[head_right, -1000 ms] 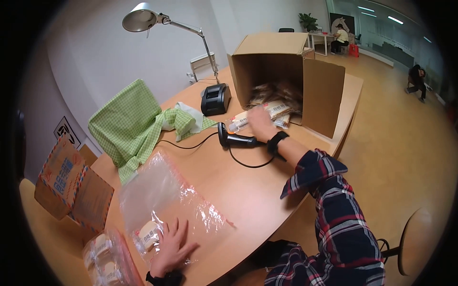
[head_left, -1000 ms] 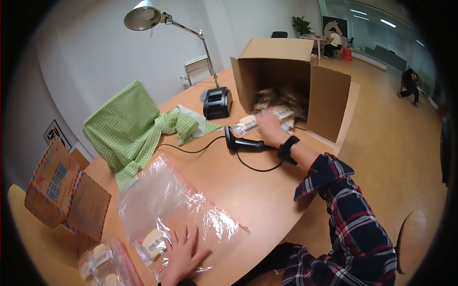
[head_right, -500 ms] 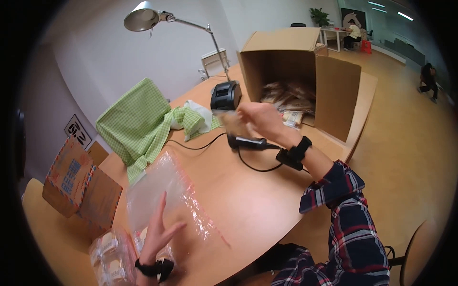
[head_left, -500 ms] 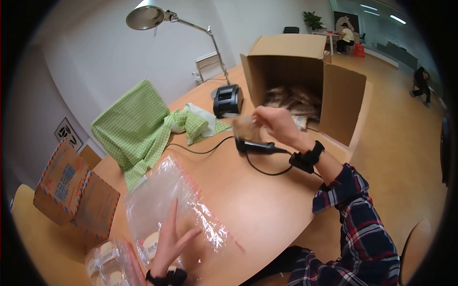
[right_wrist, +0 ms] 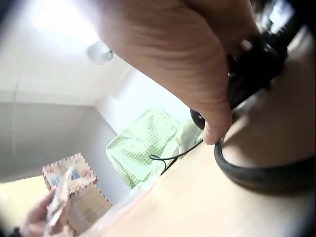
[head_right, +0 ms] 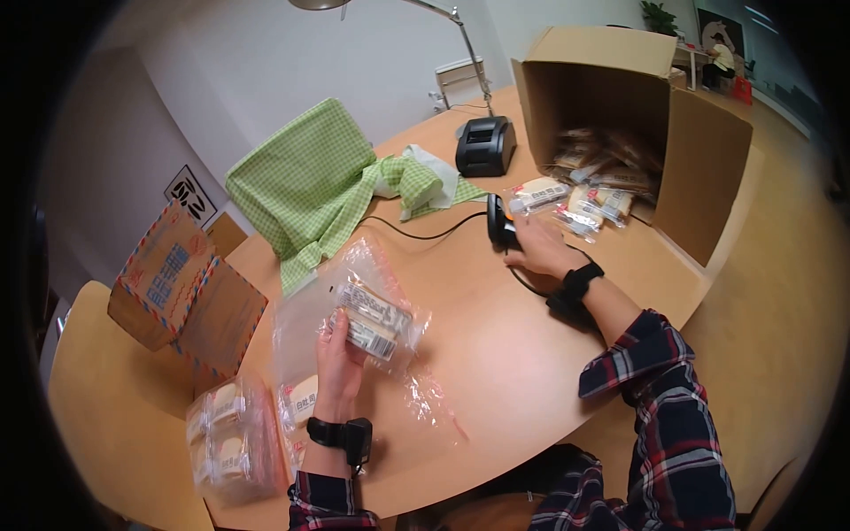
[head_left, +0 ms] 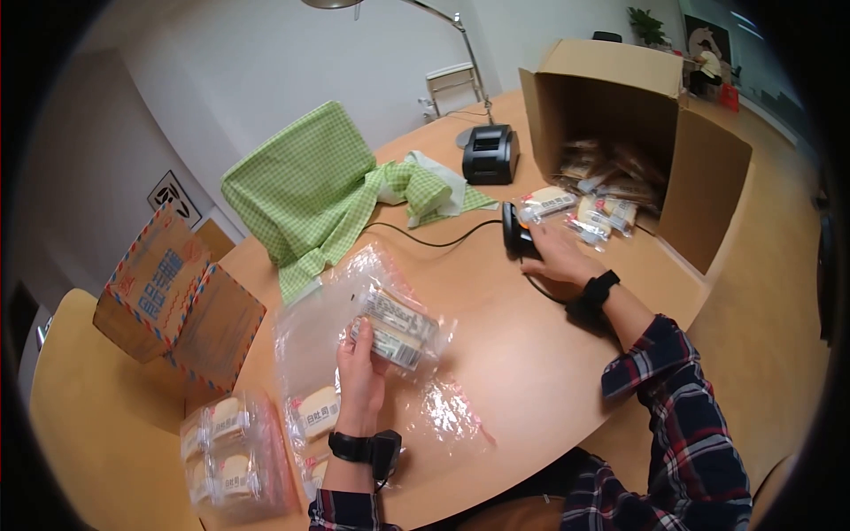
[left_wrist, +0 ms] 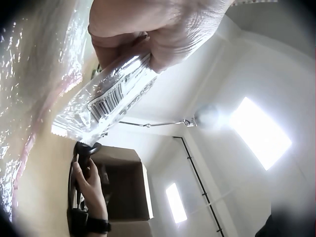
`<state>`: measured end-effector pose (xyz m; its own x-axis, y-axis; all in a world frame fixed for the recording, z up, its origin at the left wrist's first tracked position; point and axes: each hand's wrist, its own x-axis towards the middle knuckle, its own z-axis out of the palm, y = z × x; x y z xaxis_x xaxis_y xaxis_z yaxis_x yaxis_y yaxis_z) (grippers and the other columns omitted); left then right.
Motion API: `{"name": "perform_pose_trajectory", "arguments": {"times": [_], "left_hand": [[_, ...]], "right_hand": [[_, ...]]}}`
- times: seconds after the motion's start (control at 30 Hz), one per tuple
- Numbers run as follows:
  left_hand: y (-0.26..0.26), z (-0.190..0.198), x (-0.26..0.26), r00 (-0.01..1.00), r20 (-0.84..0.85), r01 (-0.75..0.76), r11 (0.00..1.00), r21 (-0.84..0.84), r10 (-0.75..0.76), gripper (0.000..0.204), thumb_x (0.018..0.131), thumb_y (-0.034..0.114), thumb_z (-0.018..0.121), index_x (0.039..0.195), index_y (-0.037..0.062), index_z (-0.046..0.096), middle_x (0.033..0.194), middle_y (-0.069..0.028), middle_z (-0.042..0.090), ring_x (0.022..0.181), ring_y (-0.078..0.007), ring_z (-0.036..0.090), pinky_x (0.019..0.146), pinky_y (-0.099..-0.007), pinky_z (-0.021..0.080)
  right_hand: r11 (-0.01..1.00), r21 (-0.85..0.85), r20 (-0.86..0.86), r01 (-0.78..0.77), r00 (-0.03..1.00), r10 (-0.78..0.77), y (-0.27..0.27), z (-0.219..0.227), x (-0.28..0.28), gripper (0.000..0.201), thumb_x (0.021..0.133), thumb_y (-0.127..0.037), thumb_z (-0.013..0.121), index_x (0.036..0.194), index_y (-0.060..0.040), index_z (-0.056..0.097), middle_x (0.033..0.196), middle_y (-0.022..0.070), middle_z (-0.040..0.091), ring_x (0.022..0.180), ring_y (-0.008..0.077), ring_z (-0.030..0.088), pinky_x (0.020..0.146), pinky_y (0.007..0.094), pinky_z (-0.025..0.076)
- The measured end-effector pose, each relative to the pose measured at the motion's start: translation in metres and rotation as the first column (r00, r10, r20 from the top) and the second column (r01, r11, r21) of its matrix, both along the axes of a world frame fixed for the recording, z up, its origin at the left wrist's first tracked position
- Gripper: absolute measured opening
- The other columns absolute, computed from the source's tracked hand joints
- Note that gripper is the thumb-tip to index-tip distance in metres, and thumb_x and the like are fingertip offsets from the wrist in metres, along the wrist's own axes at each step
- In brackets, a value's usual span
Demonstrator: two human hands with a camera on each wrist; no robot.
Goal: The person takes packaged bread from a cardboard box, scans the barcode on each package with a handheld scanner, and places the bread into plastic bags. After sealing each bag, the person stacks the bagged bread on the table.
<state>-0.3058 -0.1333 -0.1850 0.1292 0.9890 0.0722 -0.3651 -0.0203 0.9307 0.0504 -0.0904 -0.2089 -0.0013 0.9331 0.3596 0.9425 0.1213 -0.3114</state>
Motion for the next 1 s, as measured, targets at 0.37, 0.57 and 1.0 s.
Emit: {"name": "perform_pose_trajectory", "arguments": {"times": [0.37, 0.57, 1.0], "left_hand": [[0.013, -0.019, -0.008, 0.926, 0.376, -0.070, 0.991, 0.110, 0.023, 0.030, 0.097, 0.015, 0.052, 0.126, 0.0121, 0.045, 0.132, -0.0086, 0.050, 0.125, -0.0243, 0.047, 0.108, -0.0480, 0.038], [0.010, -0.022, -0.004, 0.918, 0.394, -0.031, 0.984, 0.176, -0.042, 0.026, 0.097, 0.011, 0.052, 0.123, 0.0116, 0.048, 0.131, -0.0088, 0.051, 0.123, -0.0228, 0.047, 0.109, -0.0463, 0.036], [-0.001, -0.015, -0.004, 0.997, -0.029, 0.079, 0.936, 0.344, -0.073, 0.024, 0.077, -0.014, 0.060, 0.080, 0.0078, 0.070, 0.133, -0.0117, 0.054, 0.134, -0.0264, 0.040, 0.108, -0.0404, 0.037]], "right_hand": [[0.536, -0.145, -0.563, -0.832, 0.515, 0.646, -0.037, 0.037, -0.043, 0.060, 0.081, -0.021, 0.073, 0.133, -0.0061, 0.046, 0.116, 0.0148, 0.060, 0.104, 0.0218, 0.057, 0.091, 0.0338, 0.044], [0.414, -0.195, -0.506, -0.889, 0.453, 0.734, -0.051, 0.025, -0.083, 0.056, 0.084, -0.025, 0.070, 0.131, -0.0034, 0.048, 0.113, 0.0174, 0.059, 0.104, 0.0299, 0.057, 0.092, 0.0371, 0.044], [0.976, 0.196, -0.147, -0.099, 0.981, 0.129, 0.016, -0.035, 0.023, 0.047, 0.075, -0.012, 0.073, 0.117, -0.0019, 0.054, 0.103, 0.0207, 0.059, 0.099, 0.0391, 0.055, 0.086, 0.0447, 0.043]]}}
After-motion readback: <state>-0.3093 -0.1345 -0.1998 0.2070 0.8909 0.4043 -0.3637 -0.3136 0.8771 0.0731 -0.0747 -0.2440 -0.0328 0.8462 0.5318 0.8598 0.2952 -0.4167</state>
